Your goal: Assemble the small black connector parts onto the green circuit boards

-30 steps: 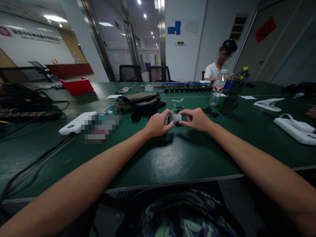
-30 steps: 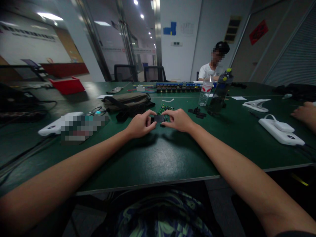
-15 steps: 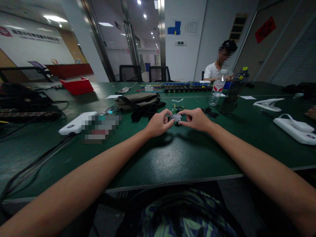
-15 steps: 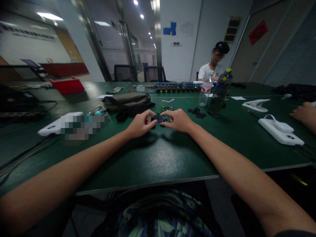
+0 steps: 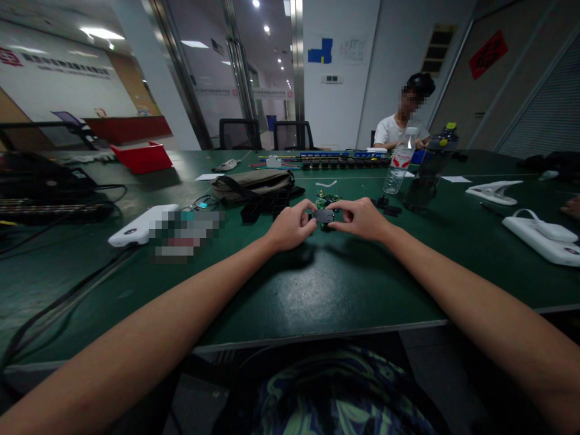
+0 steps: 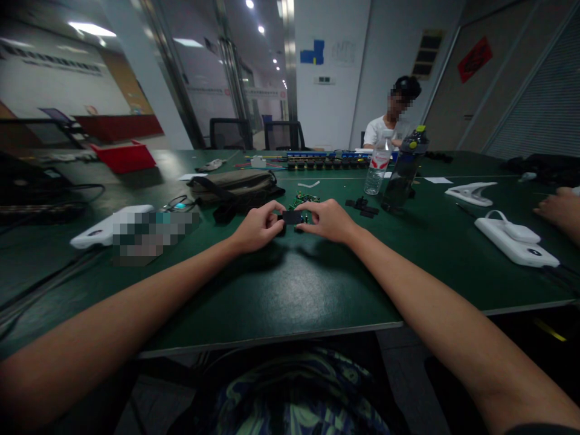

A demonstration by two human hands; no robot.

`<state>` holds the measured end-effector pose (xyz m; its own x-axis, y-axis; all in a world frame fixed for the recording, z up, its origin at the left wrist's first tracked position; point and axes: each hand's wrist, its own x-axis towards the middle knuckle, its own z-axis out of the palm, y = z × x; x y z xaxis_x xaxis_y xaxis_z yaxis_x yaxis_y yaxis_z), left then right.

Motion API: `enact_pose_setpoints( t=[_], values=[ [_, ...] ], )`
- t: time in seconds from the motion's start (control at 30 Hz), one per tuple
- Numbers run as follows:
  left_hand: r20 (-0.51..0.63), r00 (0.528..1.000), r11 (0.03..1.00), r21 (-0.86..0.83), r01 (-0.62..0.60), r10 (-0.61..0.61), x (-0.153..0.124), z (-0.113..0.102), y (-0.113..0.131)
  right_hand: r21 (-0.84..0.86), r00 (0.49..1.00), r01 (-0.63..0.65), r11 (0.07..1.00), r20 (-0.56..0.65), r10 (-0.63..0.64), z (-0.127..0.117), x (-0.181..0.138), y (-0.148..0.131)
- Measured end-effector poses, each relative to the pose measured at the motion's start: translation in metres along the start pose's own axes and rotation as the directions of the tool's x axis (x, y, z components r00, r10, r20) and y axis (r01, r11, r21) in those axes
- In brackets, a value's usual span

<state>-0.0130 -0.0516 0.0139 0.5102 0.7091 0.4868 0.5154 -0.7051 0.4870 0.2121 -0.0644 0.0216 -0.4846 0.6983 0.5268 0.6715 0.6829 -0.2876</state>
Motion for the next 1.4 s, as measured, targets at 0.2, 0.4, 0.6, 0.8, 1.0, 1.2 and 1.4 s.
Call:
enact_pose_setpoints(
  t=[0.2,0.4,0.6,0.8,1.0,1.2,1.4],
  values=[
    [-0.001,1.0,1.0,-0.011,0.017,-0.017,-0.0004,-0.0013,0.0014,0.02,1.0,-0.012,1.0,-0.002,0.012,-0.0006,0.0001,-0.0014],
    [0.0,1.0,1.0,-0.009,0.017,-0.017,0.0002,-0.0015,0.0015,0.038,0.999,-0.032,0.999,-0.009,0.032,-0.0003,0.0005,-0.0029],
    [-0.002,1.0,1.0,-0.001,0.028,-0.028,0.0005,-0.0014,0.0011,0.028,0.999,-0.044,0.999,-0.002,0.044,0.0002,0.0007,-0.0015],
    [-0.003,1.0,1.0,0.005,0.019,-0.019,0.0006,-0.0021,0.0011,0.024,0.999,-0.043,0.999,0.001,0.043,-0.0001,0.0009,-0.0013],
    [0.007,1.0,1.0,0.022,0.016,-0.016,0.0012,-0.0022,0.0018,0.029,0.999,-0.04,0.999,0.004,0.04,-0.0009,0.0007,-0.0019],
    [0.003,1.0,0.999,0.03,0.014,-0.014,0.0007,-0.0019,0.0017,0.031,0.999,-0.037,0.999,-0.002,0.038,0.0,0.0007,-0.001],
    [0.001,1.0,0.999,0.033,0.009,-0.009,0.0008,-0.0015,0.0014,0.031,0.999,-0.051,0.998,0.002,0.051,0.0006,0.0008,-0.0009]
  ],
)
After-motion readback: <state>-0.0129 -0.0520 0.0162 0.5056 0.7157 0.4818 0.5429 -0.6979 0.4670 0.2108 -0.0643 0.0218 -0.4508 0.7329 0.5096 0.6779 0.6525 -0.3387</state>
